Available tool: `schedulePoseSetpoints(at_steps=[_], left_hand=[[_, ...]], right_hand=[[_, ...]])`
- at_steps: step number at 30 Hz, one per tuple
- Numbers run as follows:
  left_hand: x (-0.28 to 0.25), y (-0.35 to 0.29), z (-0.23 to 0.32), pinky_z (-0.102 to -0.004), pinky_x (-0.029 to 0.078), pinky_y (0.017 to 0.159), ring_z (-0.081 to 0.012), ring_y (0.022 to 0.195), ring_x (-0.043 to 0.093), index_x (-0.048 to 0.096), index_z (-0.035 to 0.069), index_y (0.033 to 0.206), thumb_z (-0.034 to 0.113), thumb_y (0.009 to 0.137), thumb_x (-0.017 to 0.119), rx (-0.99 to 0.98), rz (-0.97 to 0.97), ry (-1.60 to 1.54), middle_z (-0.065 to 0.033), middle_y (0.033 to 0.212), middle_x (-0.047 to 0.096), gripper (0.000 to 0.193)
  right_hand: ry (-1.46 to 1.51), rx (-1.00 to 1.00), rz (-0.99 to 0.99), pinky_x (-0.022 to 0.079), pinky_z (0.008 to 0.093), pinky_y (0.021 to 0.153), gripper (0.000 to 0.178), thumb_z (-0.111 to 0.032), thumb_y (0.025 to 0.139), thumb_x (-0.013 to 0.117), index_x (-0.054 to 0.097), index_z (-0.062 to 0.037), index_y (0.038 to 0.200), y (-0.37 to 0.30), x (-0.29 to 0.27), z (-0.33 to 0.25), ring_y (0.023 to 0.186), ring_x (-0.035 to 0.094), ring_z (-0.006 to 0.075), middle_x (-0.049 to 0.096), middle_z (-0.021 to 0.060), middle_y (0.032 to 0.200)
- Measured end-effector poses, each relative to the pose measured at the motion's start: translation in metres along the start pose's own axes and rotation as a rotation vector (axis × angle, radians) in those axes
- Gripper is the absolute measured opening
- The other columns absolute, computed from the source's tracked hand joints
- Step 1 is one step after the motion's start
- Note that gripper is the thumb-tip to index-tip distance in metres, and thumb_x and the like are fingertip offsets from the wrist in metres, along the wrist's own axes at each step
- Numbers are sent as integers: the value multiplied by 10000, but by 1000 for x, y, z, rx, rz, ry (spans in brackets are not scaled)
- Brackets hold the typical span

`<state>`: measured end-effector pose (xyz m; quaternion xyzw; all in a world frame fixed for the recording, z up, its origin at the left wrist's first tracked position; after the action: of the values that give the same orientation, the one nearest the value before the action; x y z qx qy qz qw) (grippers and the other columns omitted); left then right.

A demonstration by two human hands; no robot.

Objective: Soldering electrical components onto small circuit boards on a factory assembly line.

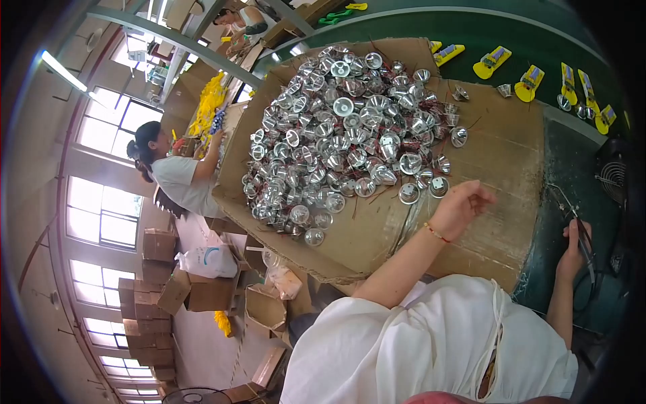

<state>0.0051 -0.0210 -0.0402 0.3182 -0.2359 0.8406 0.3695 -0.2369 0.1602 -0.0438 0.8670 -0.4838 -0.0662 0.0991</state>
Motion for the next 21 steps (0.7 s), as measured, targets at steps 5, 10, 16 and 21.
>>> schedulePoseSetpoints(at_steps=[5,10,16,21], left_hand=[[-10,5,-12,-294,472,717,-148,841,591,592,69,867,215,889,518,-37,2,57,-72,890,634,164],[-16,8,-14,-302,471,732,-166,847,588,577,76,846,193,904,512,-67,20,-108,-47,846,612,147],[-20,8,-17,-307,468,742,-166,861,578,566,83,855,225,906,518,-71,3,-121,-43,861,597,158],[-13,8,-13,-292,458,739,-142,856,577,571,104,869,223,904,526,-55,-43,-112,-17,859,603,132]], right_hand=[[11,3,-12,350,221,626,159,-172,872,563,541,-24,817,2,2,8,648,441,88,458,6,672],[10,12,11,349,221,621,172,-181,870,566,536,-24,805,2,1,3,639,439,86,461,7,668],[30,13,-1,349,217,621,184,-190,868,569,533,-23,799,1,2,2,633,440,83,467,7,674],[34,34,-4,350,216,618,190,-194,866,572,534,-20,799,0,4,-1,635,445,83,470,9,676]])
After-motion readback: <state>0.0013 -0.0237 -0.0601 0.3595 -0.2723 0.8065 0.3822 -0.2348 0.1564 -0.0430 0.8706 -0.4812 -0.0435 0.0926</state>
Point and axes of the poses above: each hand's wrist, its own y-axis towards the middle knuckle, its own x-axis out of the palm, z = x × y, the point moved 7 cm from there along y, towards the middle knuckle
